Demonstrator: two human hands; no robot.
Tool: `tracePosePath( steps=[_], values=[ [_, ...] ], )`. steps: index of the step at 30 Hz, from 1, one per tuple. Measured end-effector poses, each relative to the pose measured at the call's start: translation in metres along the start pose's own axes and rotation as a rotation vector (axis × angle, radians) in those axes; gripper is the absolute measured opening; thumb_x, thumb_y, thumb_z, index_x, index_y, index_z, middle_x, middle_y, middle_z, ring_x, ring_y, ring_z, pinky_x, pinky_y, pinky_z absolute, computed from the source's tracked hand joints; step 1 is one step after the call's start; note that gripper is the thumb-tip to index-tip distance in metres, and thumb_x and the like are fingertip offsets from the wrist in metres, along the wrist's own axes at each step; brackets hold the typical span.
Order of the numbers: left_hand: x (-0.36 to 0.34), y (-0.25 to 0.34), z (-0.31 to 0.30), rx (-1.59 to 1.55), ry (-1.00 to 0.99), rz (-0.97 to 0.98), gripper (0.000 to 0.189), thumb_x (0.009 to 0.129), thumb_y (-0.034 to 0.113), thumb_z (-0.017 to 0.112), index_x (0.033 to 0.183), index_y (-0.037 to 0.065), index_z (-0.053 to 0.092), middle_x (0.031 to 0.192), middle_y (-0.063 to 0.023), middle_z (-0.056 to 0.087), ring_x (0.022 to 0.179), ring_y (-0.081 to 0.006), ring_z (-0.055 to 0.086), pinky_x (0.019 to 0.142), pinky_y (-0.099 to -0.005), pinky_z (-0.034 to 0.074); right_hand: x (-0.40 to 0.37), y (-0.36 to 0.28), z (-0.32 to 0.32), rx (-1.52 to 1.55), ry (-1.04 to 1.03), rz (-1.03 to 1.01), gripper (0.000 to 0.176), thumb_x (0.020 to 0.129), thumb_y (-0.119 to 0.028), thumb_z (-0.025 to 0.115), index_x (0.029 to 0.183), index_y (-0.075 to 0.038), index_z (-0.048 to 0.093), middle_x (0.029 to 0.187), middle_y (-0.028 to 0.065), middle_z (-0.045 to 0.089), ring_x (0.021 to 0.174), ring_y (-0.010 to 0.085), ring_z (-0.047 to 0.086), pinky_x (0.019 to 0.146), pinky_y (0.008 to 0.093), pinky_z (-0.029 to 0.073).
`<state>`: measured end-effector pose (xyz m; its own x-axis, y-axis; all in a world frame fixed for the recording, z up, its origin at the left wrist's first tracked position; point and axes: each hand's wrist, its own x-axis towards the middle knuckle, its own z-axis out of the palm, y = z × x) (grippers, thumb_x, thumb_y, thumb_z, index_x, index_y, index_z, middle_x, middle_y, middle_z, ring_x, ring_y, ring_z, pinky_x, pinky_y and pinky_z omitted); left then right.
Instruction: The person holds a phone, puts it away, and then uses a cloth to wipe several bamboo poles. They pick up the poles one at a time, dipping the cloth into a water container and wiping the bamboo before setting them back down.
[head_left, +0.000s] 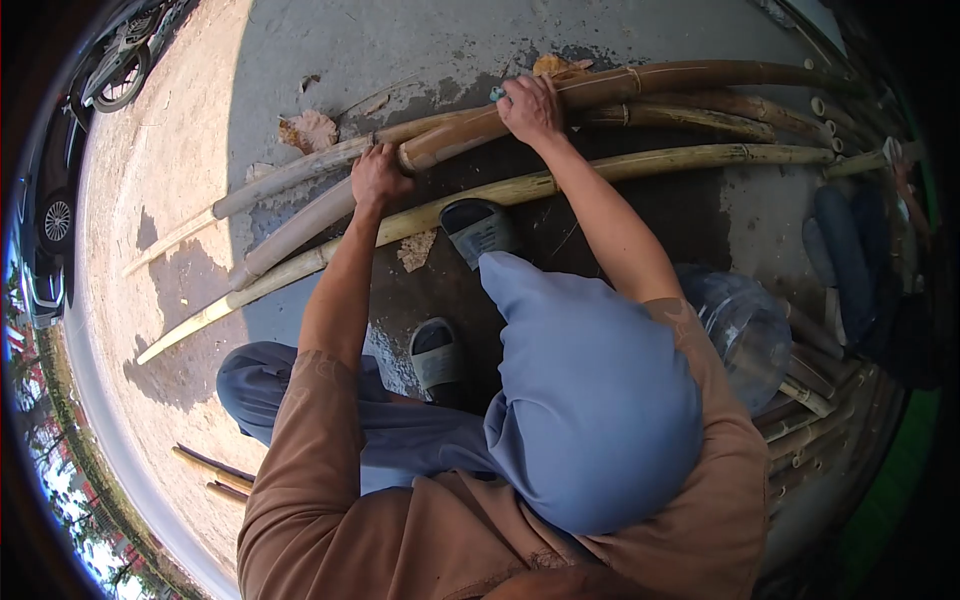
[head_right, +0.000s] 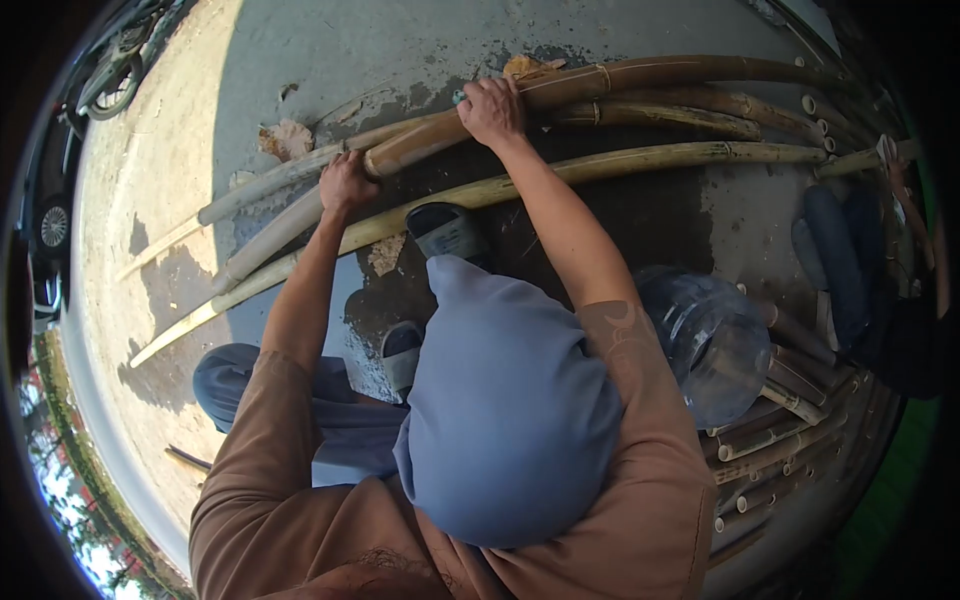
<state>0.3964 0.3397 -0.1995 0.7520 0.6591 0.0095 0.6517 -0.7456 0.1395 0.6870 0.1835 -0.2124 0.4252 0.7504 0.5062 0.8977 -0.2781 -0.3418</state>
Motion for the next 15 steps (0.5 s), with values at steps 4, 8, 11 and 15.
tracePosePath(
  steps=[4, 8, 11, 15],
  values=[
    [0.009, -0.004, -0.009, -0.045, -0.147, 0.001, 0.064, 0.064, 0.032, 0.077, 0.123, 0.010, 0.068, 0.119, -0.0159, 0.073, 0.117, -0.0363, 0.067, 0.098, -0.0472, 0.057, 0.024, 0.158, -0.058, -0.406, -0.084, 0.251, 0.031, 0.098, -0.032, 0.056, 0.111, -0.009, 0.072, 0.117, 0.0133, 0.070, 0.118, 0.0344, 0.062, 0.120, 0.0541, 0.034],
    [0.028, 0.000, -0.034, -0.088, -0.380, 0.017, 0.066, 0.063, 0.035, 0.079, 0.124, 0.011, 0.071, 0.108, -0.0205, 0.076, 0.104, -0.0386, 0.072, 0.090, -0.0489, 0.058, 0.027, 0.129, -0.038, -0.403, -0.165, 0.275, 0.034, 0.100, -0.033, 0.055, 0.117, -0.009, 0.071, 0.122, 0.0143, 0.069, 0.121, 0.0345, 0.061, 0.117, 0.0519, 0.037],
    [0.045, -0.025, -0.014, -0.185, -0.443, 0.099, 0.062, 0.061, 0.034, 0.082, 0.117, 0.009, 0.074, 0.102, -0.0224, 0.077, 0.099, -0.0382, 0.074, 0.087, -0.0476, 0.058, 0.011, 0.002, -0.001, -0.055, -0.143, 0.059, 0.024, 0.093, -0.025, 0.061, 0.104, -0.006, 0.070, 0.107, 0.0167, 0.069, 0.105, 0.0372, 0.065, 0.104, 0.0520, 0.046],
    [0.039, -0.028, 0.000, -0.372, -0.503, 0.148, 0.048, 0.062, 0.022, 0.083, 0.105, 0.003, 0.076, 0.090, -0.0192, 0.078, 0.090, -0.0327, 0.076, 0.082, -0.0422, 0.058, -0.023, -0.151, 0.043, 0.260, -0.183, -0.157, 0.025, 0.089, -0.028, 0.063, 0.104, -0.009, 0.071, 0.108, 0.0182, 0.070, 0.114, 0.0363, 0.065, 0.114, 0.0548, 0.042]
  ],
)
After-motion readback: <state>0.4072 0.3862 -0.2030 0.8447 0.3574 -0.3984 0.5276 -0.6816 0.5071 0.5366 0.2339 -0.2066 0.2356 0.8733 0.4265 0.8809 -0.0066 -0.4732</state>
